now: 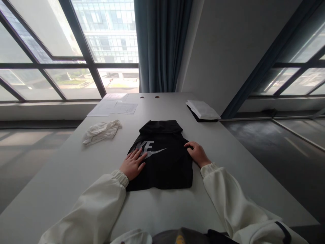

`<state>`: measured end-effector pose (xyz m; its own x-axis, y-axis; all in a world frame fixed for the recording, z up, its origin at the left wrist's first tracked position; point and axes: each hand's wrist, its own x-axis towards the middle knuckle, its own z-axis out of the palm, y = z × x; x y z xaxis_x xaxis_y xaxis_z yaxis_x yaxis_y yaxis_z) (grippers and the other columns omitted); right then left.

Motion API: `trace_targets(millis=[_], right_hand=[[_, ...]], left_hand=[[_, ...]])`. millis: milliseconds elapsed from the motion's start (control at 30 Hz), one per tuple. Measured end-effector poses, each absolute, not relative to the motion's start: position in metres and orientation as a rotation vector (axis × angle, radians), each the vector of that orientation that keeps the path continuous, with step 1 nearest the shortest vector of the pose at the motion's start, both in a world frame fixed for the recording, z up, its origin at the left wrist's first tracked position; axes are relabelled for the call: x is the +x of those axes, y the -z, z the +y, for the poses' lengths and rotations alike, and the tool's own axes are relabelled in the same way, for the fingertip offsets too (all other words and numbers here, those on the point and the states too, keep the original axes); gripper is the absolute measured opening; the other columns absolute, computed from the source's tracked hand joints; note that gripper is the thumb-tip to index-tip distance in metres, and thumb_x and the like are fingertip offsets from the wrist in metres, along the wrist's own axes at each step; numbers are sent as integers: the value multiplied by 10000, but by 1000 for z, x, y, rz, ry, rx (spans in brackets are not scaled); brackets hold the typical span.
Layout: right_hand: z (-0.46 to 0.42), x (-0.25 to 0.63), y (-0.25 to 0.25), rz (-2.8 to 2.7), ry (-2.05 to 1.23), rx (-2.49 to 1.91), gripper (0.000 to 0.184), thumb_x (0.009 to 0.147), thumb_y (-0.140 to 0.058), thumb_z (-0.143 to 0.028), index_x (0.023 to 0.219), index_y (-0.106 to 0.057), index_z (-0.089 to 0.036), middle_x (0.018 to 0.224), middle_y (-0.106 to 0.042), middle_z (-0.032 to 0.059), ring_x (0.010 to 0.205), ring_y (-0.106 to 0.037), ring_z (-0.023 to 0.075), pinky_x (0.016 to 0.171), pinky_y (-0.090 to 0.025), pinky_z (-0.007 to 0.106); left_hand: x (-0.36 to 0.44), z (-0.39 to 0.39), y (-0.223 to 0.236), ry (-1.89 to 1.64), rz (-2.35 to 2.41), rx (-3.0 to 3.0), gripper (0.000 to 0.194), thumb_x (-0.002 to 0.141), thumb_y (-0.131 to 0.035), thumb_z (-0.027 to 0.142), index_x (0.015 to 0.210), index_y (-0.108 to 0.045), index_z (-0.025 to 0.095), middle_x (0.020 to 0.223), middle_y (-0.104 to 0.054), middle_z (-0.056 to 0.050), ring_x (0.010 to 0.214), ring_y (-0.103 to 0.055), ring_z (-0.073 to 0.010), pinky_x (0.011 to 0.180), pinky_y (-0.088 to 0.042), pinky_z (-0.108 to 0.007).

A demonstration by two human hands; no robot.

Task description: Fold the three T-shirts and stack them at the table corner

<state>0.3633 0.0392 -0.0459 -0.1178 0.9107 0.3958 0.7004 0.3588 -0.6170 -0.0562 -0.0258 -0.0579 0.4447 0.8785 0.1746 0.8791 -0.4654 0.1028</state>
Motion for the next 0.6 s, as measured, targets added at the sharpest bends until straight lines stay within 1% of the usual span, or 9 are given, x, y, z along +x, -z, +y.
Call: trace_targets(millis=[100,167,233,300,367,400,467,600], right_hand=[[35,376,50,-1933,-313,-1460,294,773,-520,-163,939,-750,-240,994,-728,54,994,-681,248,986,-524,399],[33,381,54,-1983,-264,-1488,325,774,-534,-155,992,-761,-233,1025,-703,74,1030,-667,262,1020,-517,423],[31,383,58,-1987,-206,-1510,350,791,-543,-159,1057,-763,-217,1114,-678,103,1105,-650,275,1075,-500,447],[31,381,59,-1991,-168,-1504,387,815,-538,-163,1138,-749,-198,1269,-647,132,1216,-617,283,1135,-469,458],[30,379,57,-2033,-141,-1496,432,833,-529,-157,1216,-726,-189,1408,-605,140,1313,-570,289,1178,-435,469],[30,377,56,-2062,-130,-1500,446,839,-527,-154,1241,-719,-188,1433,-601,138,1333,-557,291,1185,-427,474],[30,374,53,-2106,-109,-1524,437,858,-533,-162,1253,-720,-190,1392,-641,133,1305,-569,296,1168,-438,481],[30,373,50,-2117,-69,-1575,335,916,-565,-240,1185,-762,-208,1145,-734,110,1109,-628,296,1056,-494,458]], left_hand=[[-74,-31,58,349,-1638,-2637,571,1049,-502,497,1607,-464,380,1771,-205,-30,1621,-227,-336,1261,-347,-540],[-84,-33,59,366,-1672,-2615,601,1044,-504,507,1623,-440,359,1776,-182,-39,1629,-196,-335,1269,-333,-545],[-92,-34,61,372,-1712,-2608,642,1042,-495,514,1647,-398,323,1768,-214,-59,1624,-222,-318,1280,-317,-540],[-100,-34,64,385,-1757,-2599,662,1040,-484,520,1654,-384,294,1755,-254,-72,1615,-257,-307,1279,-324,-532],[-106,-32,67,402,-1806,-2580,653,1039,-472,519,1643,-406,279,1736,-310,-75,1604,-288,-303,1273,-340,-527],[-110,-31,68,406,-1827,-2572,641,1039,-464,514,1632,-425,274,1721,-346,-74,1597,-307,-302,1272,-343,-526],[-114,-30,69,409,-1866,-2554,613,1040,-450,500,1608,-465,271,1688,-413,-71,1576,-356,-300,1271,-347,-525],[-114,-29,66,414,-1943,-2494,581,1034,-446,490,1571,-517,280,1670,-444,-68,1545,-415,-299,1262,-360,-516]])
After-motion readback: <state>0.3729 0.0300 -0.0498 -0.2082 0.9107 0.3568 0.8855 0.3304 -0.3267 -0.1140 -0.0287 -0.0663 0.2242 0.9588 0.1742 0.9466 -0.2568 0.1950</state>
